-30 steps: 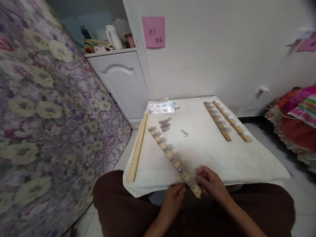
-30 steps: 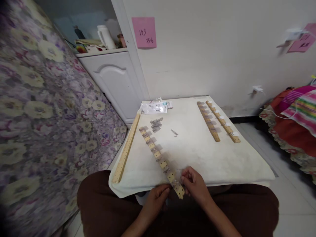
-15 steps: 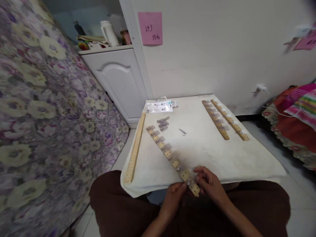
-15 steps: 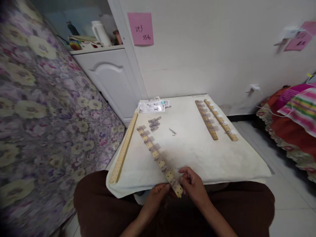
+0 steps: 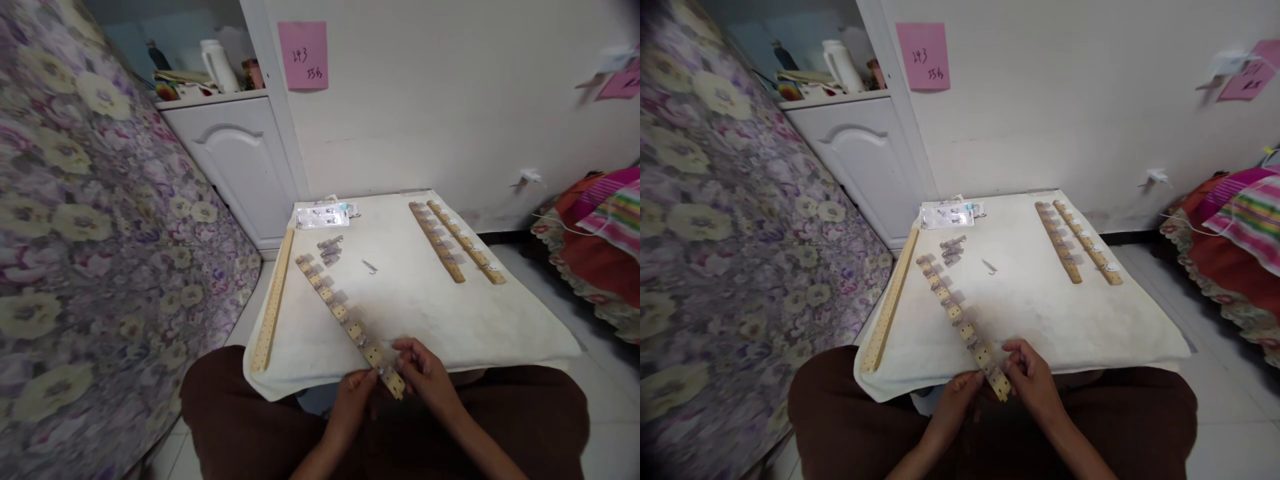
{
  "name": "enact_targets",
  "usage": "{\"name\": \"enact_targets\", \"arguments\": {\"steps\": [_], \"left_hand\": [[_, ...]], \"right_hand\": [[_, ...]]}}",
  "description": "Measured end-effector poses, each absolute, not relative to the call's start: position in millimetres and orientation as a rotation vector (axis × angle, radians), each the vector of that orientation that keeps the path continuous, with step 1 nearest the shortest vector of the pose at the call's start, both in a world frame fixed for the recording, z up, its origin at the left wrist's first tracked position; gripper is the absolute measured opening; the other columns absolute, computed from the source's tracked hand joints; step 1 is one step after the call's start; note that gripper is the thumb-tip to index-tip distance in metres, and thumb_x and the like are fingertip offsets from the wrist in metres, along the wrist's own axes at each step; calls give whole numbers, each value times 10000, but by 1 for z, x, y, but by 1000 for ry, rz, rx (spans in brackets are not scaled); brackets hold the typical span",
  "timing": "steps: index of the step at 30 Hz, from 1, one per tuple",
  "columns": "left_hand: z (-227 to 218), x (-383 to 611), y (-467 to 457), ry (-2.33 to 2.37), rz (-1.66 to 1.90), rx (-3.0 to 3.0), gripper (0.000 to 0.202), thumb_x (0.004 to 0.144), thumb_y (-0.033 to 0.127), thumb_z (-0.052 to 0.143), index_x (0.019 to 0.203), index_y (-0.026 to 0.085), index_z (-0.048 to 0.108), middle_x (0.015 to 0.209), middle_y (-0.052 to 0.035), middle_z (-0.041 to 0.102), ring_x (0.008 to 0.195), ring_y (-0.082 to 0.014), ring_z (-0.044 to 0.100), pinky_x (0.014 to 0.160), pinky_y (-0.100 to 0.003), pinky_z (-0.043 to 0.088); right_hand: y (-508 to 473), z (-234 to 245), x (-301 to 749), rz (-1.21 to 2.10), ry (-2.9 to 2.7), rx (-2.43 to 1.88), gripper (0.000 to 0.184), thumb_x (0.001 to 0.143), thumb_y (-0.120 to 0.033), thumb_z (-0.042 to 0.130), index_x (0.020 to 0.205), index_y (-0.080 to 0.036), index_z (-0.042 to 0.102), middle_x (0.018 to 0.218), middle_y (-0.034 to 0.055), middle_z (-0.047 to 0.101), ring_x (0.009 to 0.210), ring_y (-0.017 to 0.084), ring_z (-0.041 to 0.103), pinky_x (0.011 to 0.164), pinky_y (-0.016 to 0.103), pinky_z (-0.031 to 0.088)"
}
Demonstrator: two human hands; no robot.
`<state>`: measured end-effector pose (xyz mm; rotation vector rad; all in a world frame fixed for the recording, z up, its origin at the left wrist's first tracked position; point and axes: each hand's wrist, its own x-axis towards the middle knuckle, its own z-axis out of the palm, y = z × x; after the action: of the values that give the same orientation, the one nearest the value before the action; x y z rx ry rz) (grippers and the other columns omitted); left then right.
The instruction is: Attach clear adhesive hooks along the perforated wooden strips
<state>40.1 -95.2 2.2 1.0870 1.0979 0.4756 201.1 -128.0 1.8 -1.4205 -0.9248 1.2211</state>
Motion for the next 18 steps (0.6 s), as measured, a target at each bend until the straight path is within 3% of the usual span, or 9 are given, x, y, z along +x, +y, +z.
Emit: {"name": "enact_targets", "arguments": {"steps": [8, 14, 18], "left_hand": [[0, 41, -96, 1116, 478, 1102, 650, 694, 757, 466, 657, 137, 660, 533, -13, 597, 366, -80, 361, 421, -231, 226], [1, 43, -97, 1162, 464, 1104, 656, 696, 764, 456, 634, 142, 654, 373, 31, 459, 344, -92, 330, 422, -233, 223], [2, 45, -98, 1156, 490, 1077, 636, 693, 746, 480, 615, 138, 651, 398, 16, 495, 345, -94, 357, 419, -233, 246]], "right_hand": [[-129, 2, 199, 1181, -929, -1458, 305, 797, -440, 573, 993, -209, 532, 621, -69, 449, 454, 93, 438, 433, 219, 373], [-130, 2, 200, 1162, -946, -1483, 303, 789, -435, 581, 994, -215, 546, 633, -56, 482, 475, 106, 450, 461, 232, 372], [-130, 2, 200, 1156, -963, -1499, 297, 797, -427, 572, 996, -209, 537, 625, -58, 463, 486, 111, 452, 471, 234, 365]]}}
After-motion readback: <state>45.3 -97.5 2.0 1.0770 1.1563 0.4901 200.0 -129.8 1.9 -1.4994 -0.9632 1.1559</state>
